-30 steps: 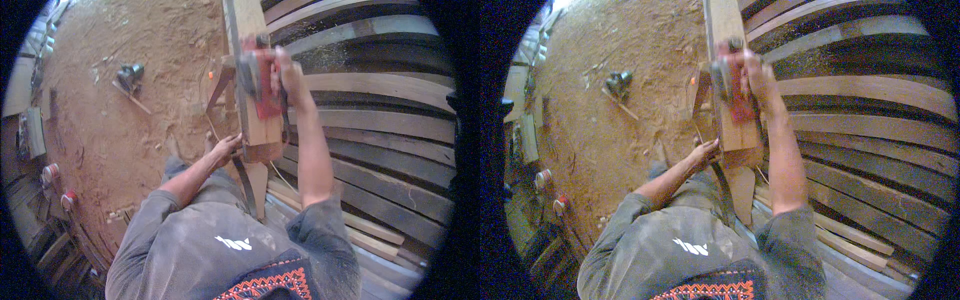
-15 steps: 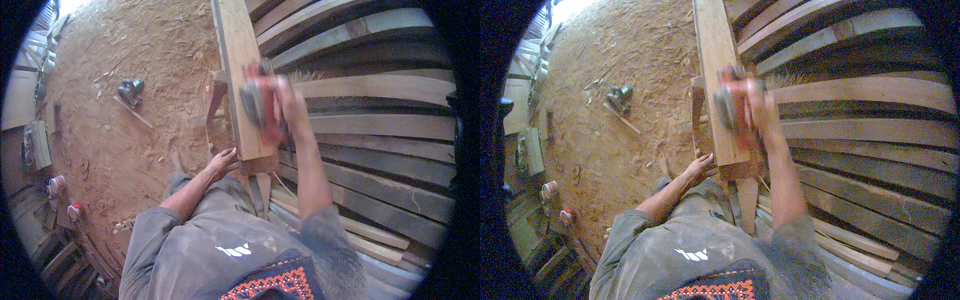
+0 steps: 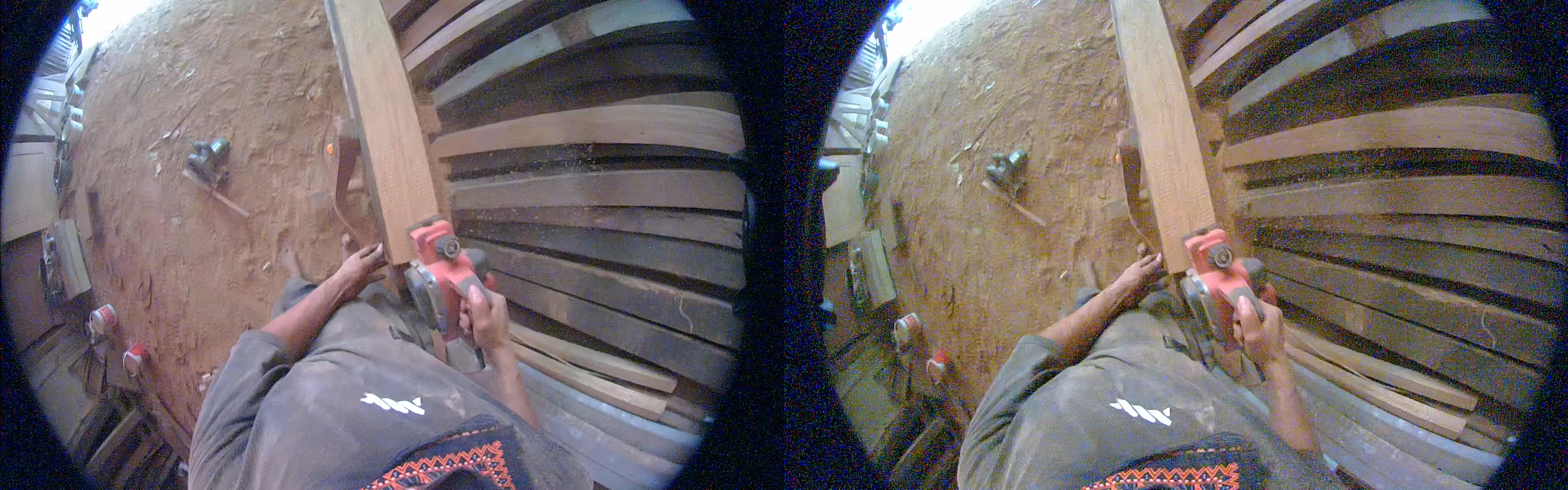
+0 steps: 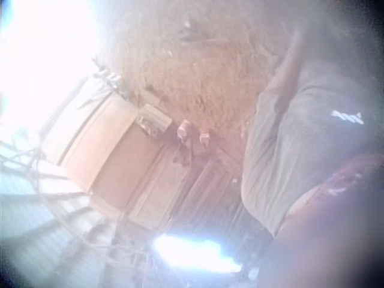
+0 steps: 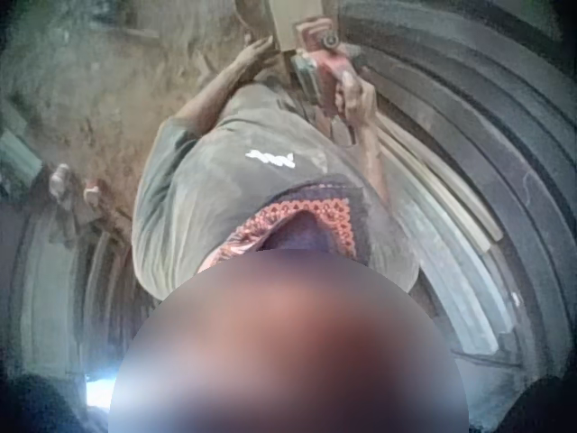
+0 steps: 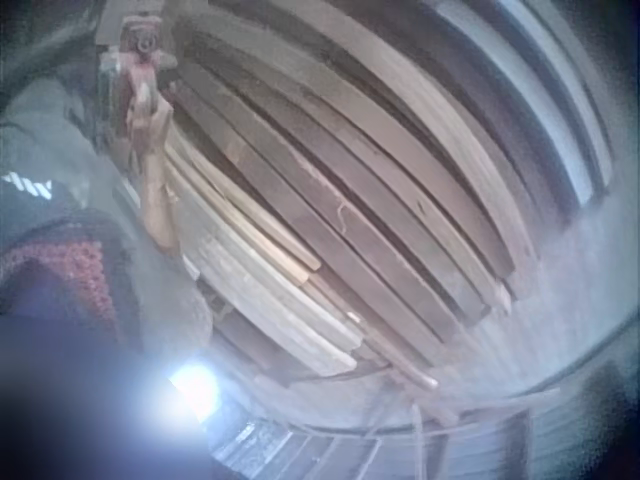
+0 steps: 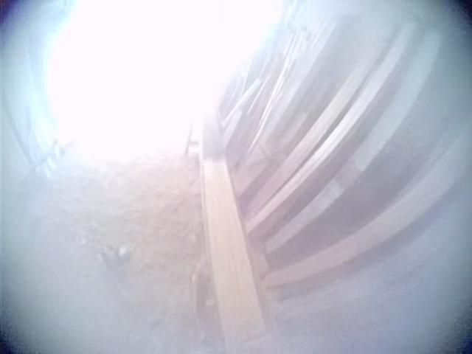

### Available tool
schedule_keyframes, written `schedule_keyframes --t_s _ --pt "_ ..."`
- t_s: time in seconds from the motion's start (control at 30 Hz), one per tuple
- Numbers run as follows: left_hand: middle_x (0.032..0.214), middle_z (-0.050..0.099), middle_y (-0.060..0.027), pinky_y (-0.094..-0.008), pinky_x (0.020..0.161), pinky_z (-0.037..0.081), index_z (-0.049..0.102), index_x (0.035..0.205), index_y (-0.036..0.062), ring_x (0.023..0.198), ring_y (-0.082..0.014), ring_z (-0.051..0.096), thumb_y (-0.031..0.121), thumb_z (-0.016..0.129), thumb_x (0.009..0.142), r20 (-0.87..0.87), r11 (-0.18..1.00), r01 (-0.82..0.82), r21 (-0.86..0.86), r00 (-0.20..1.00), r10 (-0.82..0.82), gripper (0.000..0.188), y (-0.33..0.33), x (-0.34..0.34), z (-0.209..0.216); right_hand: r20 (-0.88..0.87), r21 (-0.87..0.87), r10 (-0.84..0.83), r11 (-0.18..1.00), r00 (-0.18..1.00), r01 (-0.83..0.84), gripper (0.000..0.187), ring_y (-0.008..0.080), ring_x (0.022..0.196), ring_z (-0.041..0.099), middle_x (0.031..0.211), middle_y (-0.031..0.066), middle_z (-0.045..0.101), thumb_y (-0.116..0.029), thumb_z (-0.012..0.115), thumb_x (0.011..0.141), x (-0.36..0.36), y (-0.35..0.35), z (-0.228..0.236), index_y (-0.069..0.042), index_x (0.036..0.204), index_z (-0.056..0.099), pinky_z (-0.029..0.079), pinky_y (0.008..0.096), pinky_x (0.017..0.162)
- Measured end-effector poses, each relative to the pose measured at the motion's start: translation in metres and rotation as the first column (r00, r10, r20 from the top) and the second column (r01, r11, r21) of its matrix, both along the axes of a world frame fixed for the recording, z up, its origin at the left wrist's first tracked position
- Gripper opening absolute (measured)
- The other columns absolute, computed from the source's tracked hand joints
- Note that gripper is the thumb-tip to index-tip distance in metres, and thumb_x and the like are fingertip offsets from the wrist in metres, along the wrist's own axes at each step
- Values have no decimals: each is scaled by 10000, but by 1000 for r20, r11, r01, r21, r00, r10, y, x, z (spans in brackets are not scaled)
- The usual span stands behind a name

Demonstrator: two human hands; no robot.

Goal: The person uses a handheld electric sander to smooth the surface of a wooden plank. They repeatedly move the sander along the plank, flip it over, and continue sanding the other side.

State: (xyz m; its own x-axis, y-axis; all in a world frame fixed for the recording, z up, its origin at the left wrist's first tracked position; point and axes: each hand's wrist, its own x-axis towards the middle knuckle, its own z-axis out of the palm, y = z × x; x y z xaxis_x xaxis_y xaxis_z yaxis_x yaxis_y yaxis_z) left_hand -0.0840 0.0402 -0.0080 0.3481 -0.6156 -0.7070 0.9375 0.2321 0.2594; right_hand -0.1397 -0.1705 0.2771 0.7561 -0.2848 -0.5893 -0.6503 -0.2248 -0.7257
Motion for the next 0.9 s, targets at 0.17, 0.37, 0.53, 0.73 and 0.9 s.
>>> schedule_keyframes --t_s 0.17,0.37,0.53,0.73,0.9 --pt "1518 495 -77 -489 1063 437 433 1522 75 1388 -276 467 484 610 1025 51 999 -3 -48 999 5 667 -2 -3 -17 310 -179 377 925 873 -336 437 185 508 578 611 61 589 -449 517 1037 172 1 -33 -75 857 653 457 381 471" --pt "1495 521 -94 -497 1075 432 423 1526 80 1382 -288 478 505 590 1028 52 989 -46 -141 997 54 676 0 -4 -36 493 80 224 950 840 -301 582 111 455 483 557 -12 500 -595 472 1024 288 13 -64 -96 739 562 388 306 427" --pt "1432 566 -77 -445 1018 455 461 1497 114 1317 -243 525 509 624 1008 282 986 144 -87 952 -115 649 2 -1 -34 277 -369 515 836 811 -405 334 203 546 578 651 52 602 -380 571 1000 91 13 -31 -58 930 623 462 384 516" --pt "1378 587 -70 -433 983 462 486 1470 111 1237 -226 561 481 665 994 56 994 86 -63 995 -82 629 -3 6 -14 135 -24 108 994 985 -106 458 107 412 499 529 1 551 -396 511 1042 27 39 -25 -108 690 565 371 292 398" --pt "1357 591 -112 -428 1001 482 484 1462 91 1228 -254 574 477 677 988 77 1000 -9 -20 997 11 641 -3 2 4 416 -182 282 957 864 -225 560 109 485 503 593 -16 522 -566 478 1028 258 55 -55 -115 707 565 389 304 454"
